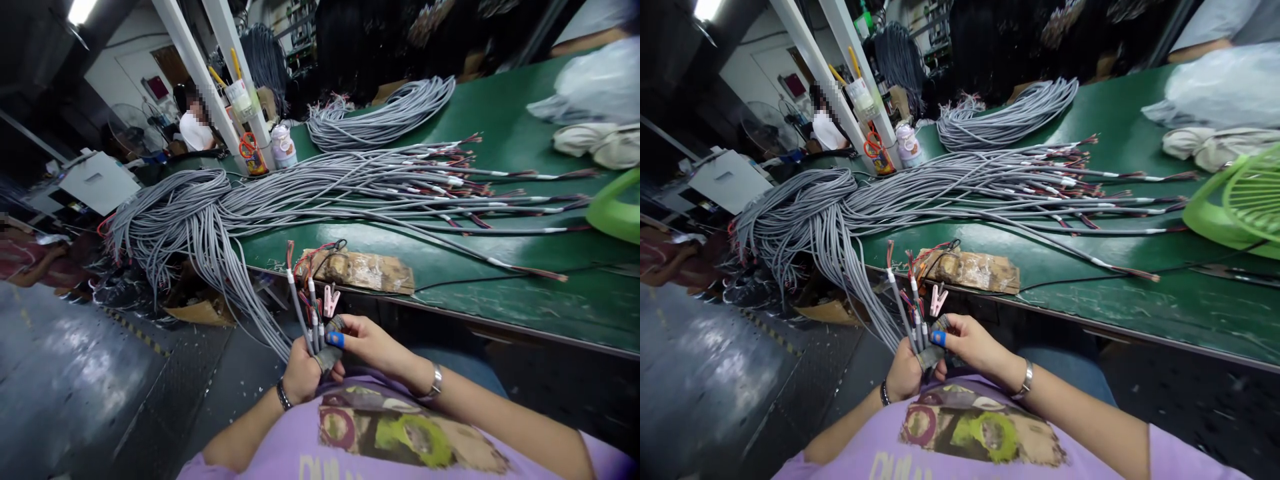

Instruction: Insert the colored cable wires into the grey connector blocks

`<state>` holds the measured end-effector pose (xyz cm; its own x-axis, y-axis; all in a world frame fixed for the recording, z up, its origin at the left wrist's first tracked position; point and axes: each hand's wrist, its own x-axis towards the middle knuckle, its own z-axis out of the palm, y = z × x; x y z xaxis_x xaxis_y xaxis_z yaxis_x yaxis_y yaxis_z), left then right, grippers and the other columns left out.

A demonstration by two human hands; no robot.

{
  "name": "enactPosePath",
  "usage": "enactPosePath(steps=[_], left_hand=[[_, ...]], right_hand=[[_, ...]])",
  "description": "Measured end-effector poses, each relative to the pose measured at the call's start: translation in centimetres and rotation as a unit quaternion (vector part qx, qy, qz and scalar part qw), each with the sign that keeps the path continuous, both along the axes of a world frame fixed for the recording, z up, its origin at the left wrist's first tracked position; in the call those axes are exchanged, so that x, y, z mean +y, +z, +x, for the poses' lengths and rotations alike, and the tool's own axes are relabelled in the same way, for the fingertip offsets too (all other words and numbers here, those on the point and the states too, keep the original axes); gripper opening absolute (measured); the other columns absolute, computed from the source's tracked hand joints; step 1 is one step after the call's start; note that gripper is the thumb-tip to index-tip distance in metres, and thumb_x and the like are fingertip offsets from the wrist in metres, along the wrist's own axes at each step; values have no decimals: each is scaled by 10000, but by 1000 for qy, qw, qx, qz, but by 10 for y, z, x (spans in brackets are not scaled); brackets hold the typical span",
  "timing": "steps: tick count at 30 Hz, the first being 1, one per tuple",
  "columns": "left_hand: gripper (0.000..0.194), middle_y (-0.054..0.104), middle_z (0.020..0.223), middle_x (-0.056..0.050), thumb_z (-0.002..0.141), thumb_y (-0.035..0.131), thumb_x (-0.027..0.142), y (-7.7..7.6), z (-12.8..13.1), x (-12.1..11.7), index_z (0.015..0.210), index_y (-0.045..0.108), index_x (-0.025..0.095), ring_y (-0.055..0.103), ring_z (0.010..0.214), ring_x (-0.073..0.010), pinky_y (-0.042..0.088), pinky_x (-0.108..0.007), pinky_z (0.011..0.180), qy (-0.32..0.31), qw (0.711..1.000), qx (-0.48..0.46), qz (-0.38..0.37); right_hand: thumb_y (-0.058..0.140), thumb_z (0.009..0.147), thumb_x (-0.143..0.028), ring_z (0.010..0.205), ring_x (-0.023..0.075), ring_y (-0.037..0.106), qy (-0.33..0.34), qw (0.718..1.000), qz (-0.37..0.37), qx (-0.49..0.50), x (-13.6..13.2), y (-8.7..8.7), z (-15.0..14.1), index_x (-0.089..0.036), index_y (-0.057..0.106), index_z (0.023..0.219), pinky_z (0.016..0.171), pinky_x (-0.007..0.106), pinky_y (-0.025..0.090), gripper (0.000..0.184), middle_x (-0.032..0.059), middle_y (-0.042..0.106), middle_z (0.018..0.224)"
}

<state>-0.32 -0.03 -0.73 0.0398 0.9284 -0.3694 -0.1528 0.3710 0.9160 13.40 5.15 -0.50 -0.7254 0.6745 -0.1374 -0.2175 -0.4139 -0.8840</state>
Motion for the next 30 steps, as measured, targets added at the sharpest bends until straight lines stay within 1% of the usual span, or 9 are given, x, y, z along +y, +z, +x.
enactPosePath(steps=[3, 7, 12, 16, 20, 22, 26, 30], left_hand=[[349, 609, 467, -36, 641, 737, 437, -4, 1, 1, 677, 615, 112, 558, 400, -131, 425, -220, 419, 35, 999, -18, 3], [342, 596, 452, -28, 633, 747, 427, -8, 2, 1, 678, 622, 111, 576, 415, -146, 473, -249, 458, 48, 998, -28, -4], [330, 589, 451, -25, 633, 752, 414, -7, 3, 1, 641, 616, 114, 591, 441, -153, 495, -261, 481, 77, 996, -41, 1], [332, 583, 447, -22, 620, 761, 409, -6, 3, 0, 605, 601, 119, 593, 449, -153, 500, -261, 480, 96, 994, -49, 2], [332, 591, 456, -28, 620, 757, 404, -6, 2, 1, 592, 583, 122, 599, 462, -154, 501, -256, 487, 121, 991, -63, 3], [326, 593, 456, -27, 623, 754, 398, -7, 2, 2, 600, 579, 124, 599, 462, -153, 498, -252, 486, 127, 990, -65, 0], [321, 586, 445, -18, 618, 758, 392, -8, 2, 2, 614, 576, 128, 591, 448, -150, 492, -249, 478, 119, 991, -65, 0], [340, 574, 438, -12, 612, 767, 409, -7, 2, 1, 612, 574, 128, 580, 433, -142, 483, -244, 469, 116, 991, -60, 0]], right_hand=[[671, 749, -409, 477, 161, 598, 0, 1000, 10, 14, 1, 0, -1, -183, 533, 790, 521, 285, 448, 268, -27, 611, 496], [661, 757, -422, 462, 155, 582, -4, 1000, 20, 7, 1, 1, -3, -186, 549, 761, 508, 280, 431, 261, -33, 591, 480], [628, 771, -480, 434, 145, 561, -28, 1000, 2, 1, -1, 0, -7, -188, 537, 749, 473, 254, 355, 306, -36, 576, 462], [609, 781, -506, 447, 137, 562, -34, 999, 11, -17, 1, -3, -6, -181, 523, 738, 487, 248, 294, 338, -26, 587, 463], [671, 730, -494, 495, 134, 553, -49, 998, 17, -25, 3, -4, -2, -175, 528, 718, 519, 258, 307, 350, -5, 625, 522], [678, 719, -503, 515, 141, 561, -54, 998, 16, -35, 4, -3, -1, -174, 538, 741, 524, 259, 308, 359, -2, 633, 537], [621, 752, -548, 502, 152, 573, -26, 999, 19, -27, 4, 0, -4, -177, 554, 777, 520, 262, 312, 378, -9, 616, 509], [612, 763, -540, 473, 148, 560, -33, 999, 26, -23, 2, 2, -8, -182, 554, 733, 515, 269, 329, 364, -13, 602, 493]])
